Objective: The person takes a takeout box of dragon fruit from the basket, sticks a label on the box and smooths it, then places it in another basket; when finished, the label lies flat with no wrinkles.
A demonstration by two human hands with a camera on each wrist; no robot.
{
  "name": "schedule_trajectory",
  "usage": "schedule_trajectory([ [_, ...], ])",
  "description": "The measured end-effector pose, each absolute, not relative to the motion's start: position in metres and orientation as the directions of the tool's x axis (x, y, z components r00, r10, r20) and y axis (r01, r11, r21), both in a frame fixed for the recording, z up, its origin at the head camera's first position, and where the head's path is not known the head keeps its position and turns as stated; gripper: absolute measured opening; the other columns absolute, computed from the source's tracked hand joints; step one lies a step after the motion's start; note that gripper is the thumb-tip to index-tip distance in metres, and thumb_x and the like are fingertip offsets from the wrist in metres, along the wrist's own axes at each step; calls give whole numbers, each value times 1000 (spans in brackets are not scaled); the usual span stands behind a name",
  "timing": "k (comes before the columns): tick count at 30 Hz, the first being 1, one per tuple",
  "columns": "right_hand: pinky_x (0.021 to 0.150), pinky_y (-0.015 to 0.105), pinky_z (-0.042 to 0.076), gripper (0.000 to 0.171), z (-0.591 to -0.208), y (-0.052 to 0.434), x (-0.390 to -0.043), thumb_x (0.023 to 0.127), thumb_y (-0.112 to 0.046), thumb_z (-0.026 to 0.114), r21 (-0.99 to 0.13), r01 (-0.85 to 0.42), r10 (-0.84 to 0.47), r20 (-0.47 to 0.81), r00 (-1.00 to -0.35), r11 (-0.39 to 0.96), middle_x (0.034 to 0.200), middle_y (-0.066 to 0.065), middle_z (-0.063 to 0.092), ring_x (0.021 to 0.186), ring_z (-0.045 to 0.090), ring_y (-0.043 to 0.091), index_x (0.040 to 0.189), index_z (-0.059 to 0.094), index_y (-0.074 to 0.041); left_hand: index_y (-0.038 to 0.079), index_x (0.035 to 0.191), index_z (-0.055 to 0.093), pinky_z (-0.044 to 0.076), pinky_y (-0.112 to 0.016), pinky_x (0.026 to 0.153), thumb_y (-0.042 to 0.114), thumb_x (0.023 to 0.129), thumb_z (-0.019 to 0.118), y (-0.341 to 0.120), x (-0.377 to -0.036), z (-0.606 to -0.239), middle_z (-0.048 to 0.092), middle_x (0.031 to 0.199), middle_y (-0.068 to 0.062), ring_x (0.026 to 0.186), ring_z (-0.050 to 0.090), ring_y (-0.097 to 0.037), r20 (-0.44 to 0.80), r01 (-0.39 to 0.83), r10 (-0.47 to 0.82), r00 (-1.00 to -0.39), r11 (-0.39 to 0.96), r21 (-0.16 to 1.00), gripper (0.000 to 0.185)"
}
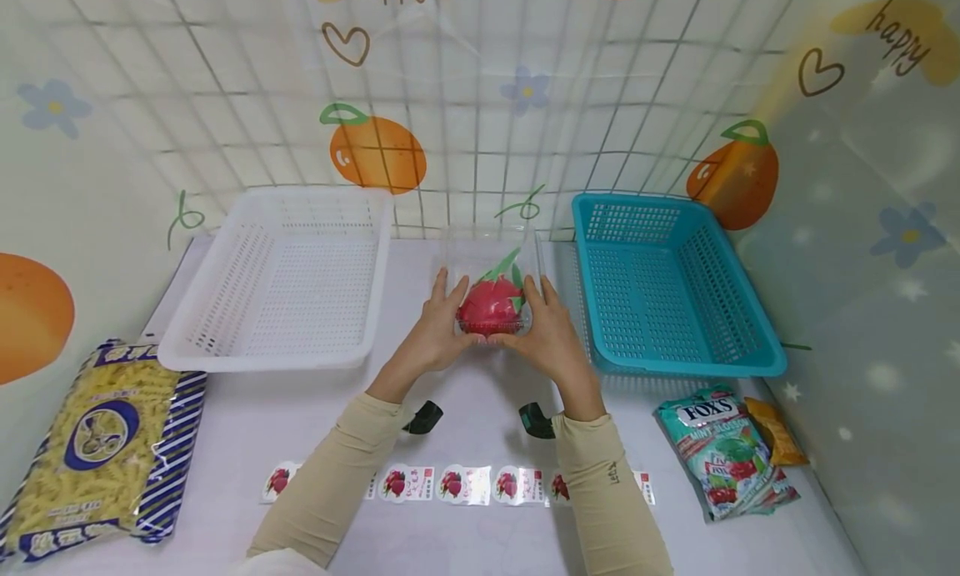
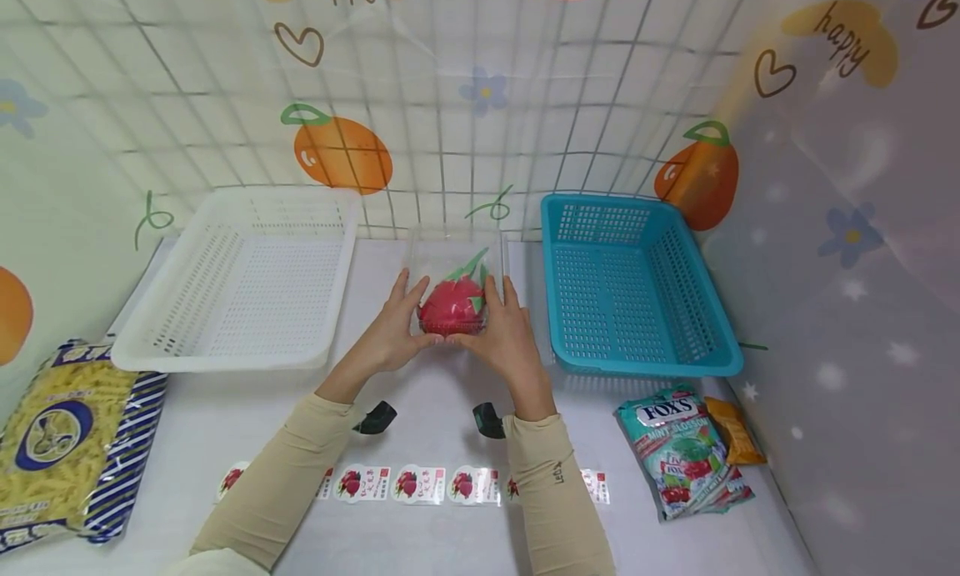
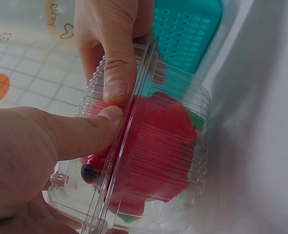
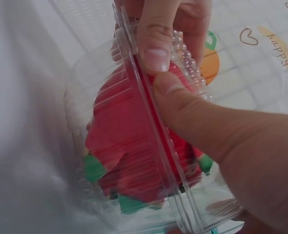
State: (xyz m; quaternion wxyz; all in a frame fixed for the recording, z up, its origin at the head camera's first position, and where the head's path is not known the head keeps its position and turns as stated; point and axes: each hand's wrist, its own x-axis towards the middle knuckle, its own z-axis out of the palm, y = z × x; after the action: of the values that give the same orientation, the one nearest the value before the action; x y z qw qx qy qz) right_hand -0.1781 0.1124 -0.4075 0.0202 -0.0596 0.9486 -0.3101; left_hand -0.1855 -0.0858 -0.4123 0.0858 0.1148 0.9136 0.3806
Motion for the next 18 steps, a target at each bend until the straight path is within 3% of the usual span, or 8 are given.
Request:
schedule_trajectory([
  [18,110,67,40,116,-415,113,-182,76,-51,87,-585,-91,-124,-17,-992,806,168,25,17,149,31,53,163,24,-8,9,163,23,40,-69,109,20,88,81,-85,-187,-417,-4,172,-20,147,22,-62,-64,150,275,-959,688,710,96],
])
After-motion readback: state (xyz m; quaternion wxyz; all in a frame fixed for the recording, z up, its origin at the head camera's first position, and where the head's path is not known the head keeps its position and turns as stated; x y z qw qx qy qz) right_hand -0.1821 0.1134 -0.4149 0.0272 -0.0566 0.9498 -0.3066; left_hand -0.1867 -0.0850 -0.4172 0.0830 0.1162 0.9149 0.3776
